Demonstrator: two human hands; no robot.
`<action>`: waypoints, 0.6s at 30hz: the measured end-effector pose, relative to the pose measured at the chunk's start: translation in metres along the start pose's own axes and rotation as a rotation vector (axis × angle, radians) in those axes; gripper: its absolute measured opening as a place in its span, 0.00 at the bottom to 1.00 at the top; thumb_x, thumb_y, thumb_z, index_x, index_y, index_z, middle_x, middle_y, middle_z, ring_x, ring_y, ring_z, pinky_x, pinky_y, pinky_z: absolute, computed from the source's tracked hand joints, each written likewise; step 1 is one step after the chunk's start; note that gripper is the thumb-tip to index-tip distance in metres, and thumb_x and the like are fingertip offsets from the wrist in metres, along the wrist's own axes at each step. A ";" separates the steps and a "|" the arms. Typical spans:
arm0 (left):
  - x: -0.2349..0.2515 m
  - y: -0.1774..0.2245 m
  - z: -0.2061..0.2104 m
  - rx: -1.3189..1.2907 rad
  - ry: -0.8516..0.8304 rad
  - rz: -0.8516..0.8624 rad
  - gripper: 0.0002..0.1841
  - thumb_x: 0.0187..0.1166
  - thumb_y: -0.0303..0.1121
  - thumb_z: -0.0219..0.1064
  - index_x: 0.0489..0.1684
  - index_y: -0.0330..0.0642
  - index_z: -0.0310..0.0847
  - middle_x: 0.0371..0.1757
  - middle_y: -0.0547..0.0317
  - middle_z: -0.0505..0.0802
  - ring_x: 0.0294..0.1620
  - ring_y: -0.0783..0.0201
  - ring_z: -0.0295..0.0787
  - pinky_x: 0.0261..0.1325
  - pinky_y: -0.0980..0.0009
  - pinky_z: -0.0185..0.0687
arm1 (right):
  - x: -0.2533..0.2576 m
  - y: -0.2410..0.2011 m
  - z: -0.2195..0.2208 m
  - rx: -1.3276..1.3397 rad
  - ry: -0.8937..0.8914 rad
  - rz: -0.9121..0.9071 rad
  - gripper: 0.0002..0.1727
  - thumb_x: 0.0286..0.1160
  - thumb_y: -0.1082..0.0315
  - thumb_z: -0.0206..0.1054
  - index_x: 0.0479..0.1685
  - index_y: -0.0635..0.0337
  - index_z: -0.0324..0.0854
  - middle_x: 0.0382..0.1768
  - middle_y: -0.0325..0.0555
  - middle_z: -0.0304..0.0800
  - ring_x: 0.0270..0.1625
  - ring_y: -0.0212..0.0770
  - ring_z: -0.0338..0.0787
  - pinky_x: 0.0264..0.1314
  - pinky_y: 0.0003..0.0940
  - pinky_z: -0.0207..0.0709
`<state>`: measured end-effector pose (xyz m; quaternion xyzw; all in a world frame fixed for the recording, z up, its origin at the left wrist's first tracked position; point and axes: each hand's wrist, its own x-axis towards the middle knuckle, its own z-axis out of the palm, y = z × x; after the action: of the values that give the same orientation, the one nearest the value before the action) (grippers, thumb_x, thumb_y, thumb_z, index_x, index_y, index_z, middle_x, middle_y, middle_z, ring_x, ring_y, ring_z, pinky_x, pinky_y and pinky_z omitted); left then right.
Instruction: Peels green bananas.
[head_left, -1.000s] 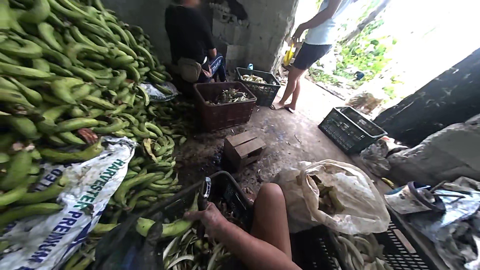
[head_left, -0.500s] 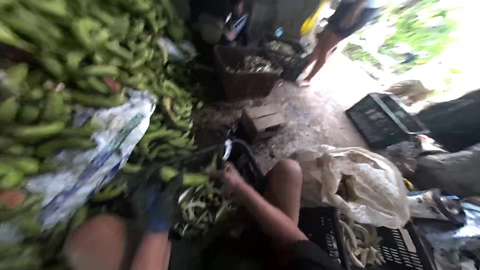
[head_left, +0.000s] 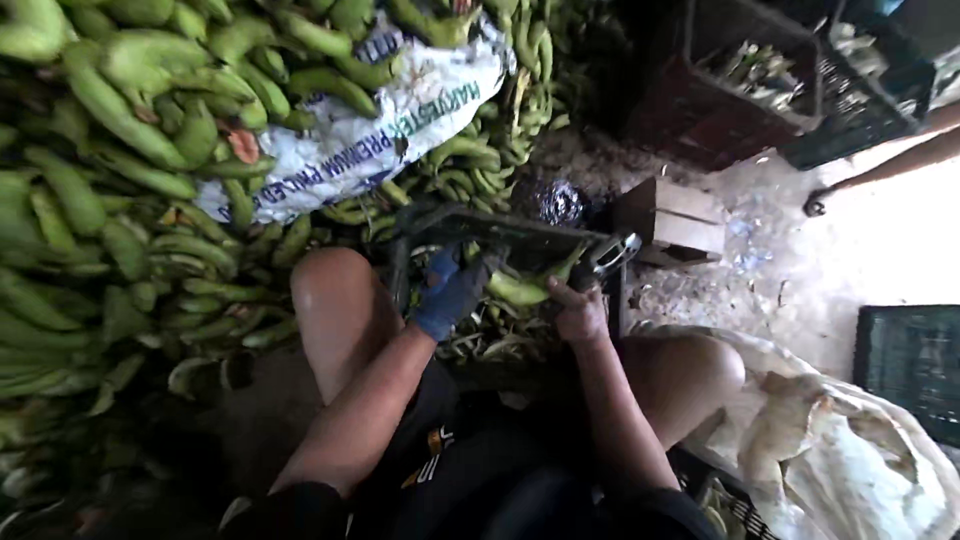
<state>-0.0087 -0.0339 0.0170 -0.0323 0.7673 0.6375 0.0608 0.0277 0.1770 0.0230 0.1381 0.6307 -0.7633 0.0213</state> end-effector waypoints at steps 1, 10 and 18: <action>0.005 -0.002 0.001 -0.084 0.022 -0.030 0.17 0.82 0.44 0.68 0.60 0.44 0.87 0.52 0.59 0.95 0.55 0.67 0.92 0.65 0.60 0.88 | 0.004 0.000 0.002 0.012 -0.022 -0.023 0.15 0.69 0.75 0.71 0.56 0.60 0.82 0.41 0.44 0.94 0.40 0.37 0.93 0.47 0.40 0.92; 0.035 -0.009 -0.002 -0.376 -0.001 0.018 0.20 0.87 0.41 0.63 0.70 0.40 0.80 0.56 0.55 0.93 0.54 0.60 0.92 0.58 0.59 0.92 | 0.018 0.009 0.014 0.002 -0.063 -0.056 0.15 0.70 0.70 0.75 0.54 0.60 0.81 0.34 0.41 0.91 0.30 0.35 0.88 0.34 0.34 0.88; 0.035 0.003 0.010 -0.362 -0.238 0.002 0.26 0.76 0.33 0.75 0.74 0.41 0.77 0.63 0.58 0.91 0.64 0.66 0.89 0.68 0.66 0.87 | 0.037 0.023 -0.001 0.225 0.143 0.137 0.11 0.87 0.65 0.63 0.57 0.62 0.76 0.35 0.46 0.89 0.29 0.37 0.89 0.33 0.34 0.88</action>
<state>-0.0429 -0.0224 0.0135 0.0339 0.6279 0.7642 0.1435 -0.0033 0.1792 -0.0077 0.2361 0.5301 -0.8143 0.0127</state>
